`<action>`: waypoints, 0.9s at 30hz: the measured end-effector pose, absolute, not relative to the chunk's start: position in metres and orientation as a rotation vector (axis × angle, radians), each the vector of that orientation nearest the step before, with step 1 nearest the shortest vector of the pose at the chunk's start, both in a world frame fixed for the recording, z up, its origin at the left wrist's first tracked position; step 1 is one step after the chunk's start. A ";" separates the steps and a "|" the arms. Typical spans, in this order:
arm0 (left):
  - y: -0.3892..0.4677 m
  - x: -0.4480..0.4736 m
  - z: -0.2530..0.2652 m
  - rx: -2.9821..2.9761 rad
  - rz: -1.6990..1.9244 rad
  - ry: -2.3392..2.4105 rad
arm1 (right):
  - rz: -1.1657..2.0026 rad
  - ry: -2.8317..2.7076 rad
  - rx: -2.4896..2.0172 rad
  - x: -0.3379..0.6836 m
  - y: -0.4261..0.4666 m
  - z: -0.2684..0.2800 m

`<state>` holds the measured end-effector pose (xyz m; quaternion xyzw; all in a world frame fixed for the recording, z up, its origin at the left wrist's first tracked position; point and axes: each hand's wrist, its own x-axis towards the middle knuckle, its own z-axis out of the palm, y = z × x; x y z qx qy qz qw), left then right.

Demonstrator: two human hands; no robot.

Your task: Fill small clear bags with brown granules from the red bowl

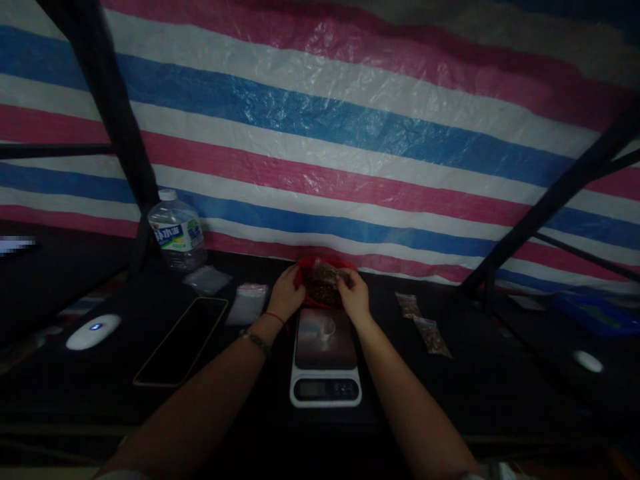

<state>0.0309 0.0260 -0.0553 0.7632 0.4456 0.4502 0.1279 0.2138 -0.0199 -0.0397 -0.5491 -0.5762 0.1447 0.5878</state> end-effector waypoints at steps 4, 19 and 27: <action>0.026 0.033 -0.058 2.236 1.319 1.278 | 0.262 -1.348 -1.324 0.217 -0.020 -0.039; 0.067 -0.032 -0.022 2.208 0.586 1.783 | 0.121 -1.386 -1.377 0.230 -0.032 -0.043; 0.096 -0.040 0.000 2.503 0.128 1.467 | -0.069 -1.404 -1.368 0.235 -0.046 -0.029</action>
